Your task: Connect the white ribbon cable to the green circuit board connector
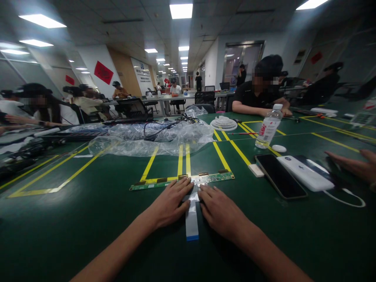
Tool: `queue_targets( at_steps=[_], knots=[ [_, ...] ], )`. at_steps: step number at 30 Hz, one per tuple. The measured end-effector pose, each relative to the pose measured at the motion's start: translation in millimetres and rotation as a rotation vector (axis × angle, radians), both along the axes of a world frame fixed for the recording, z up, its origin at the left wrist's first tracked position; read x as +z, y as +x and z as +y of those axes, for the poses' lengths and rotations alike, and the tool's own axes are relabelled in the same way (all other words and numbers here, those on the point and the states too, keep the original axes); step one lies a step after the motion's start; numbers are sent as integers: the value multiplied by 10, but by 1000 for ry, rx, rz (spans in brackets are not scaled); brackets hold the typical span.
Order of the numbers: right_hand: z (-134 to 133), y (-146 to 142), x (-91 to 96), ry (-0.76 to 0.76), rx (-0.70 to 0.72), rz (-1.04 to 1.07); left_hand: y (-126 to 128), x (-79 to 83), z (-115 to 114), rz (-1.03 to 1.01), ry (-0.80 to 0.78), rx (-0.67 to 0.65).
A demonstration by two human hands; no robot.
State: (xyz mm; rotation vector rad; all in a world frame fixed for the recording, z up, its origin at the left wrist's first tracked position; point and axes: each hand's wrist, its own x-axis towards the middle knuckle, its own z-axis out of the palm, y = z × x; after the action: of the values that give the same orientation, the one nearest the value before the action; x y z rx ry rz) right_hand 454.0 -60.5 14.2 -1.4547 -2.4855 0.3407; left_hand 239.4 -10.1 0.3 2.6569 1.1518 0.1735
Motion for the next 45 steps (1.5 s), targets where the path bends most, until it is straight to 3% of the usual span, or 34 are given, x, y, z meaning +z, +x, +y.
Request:
queue_targets(
  at_steps=[11,31,45],
  knots=[
    [67,67,37,-39,48,5,2,-7,-9,2,6,-11],
    [-30,-84,-19,-60,-52,-65,-6,-57,-4,-6,47,-12],
    [77,60,-17,-82,30,-11,-15,-25,-11,-37,26,-10]
  ],
)
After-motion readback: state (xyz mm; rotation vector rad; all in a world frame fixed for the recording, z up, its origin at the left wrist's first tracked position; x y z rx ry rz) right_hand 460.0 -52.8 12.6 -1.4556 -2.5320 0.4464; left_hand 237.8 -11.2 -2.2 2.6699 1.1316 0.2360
